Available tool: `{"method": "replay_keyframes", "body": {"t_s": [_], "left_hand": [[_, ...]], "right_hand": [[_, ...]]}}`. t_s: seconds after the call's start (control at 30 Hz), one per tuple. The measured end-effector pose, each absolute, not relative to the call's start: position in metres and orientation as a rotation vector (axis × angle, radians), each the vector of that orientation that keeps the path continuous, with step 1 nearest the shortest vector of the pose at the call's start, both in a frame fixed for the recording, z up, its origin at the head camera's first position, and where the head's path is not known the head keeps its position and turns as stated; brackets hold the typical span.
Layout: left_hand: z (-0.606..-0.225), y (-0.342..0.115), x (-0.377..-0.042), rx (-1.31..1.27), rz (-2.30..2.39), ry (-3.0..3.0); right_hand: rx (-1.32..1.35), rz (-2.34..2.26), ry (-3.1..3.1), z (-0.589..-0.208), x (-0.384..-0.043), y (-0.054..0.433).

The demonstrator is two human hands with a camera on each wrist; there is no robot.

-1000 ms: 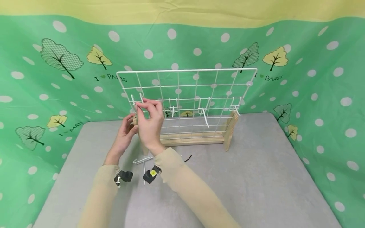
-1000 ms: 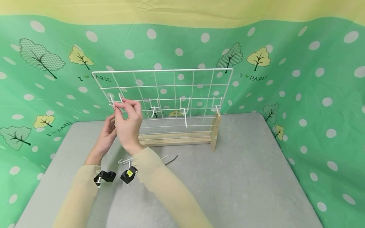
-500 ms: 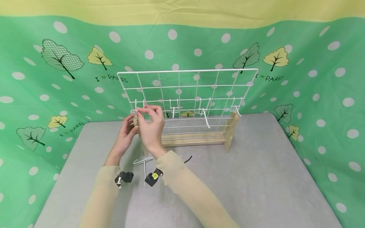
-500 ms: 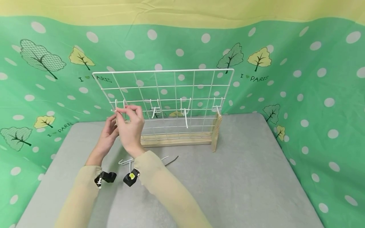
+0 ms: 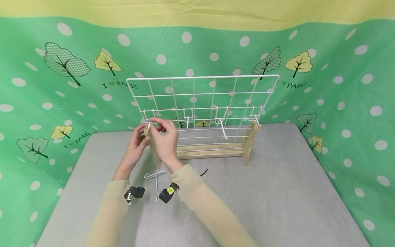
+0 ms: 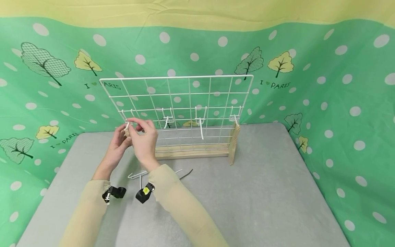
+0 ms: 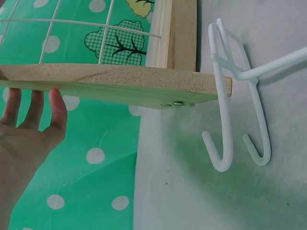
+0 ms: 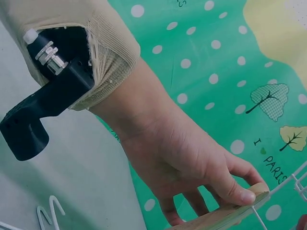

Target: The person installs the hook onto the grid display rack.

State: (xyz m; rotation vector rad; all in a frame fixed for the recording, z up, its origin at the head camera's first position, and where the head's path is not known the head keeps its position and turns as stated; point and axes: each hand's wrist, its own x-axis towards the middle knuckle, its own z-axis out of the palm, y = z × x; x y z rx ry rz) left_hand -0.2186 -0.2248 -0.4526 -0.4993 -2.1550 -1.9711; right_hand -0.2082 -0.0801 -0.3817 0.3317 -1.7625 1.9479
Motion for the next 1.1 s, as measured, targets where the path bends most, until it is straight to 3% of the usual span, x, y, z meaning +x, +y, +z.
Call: {"method": "replay_keyframes", "body": {"t_s": [0.3,0.53,0.83,1.1], "left_hand": [[-0.453,-0.224,-0.218,-0.49,-1.963,-2.157],[-0.453,-0.224,-0.217,-0.482,-1.94,-2.173],[-0.452,-0.224,-0.217,-0.445,-1.934,-2.171],[-0.451,-0.222,-0.216,-0.426,-1.909,-2.207]], "right_hand": [[0.368,1.939,-1.808,-0.383,-0.207,-0.077],[0.554,1.926,-1.839,-0.385,-0.204,-0.065],[0.664,1.881,-1.779,-0.364,-0.178,-0.043],[0.621,1.974,-1.959,-0.403,-0.185,-0.035]]}}
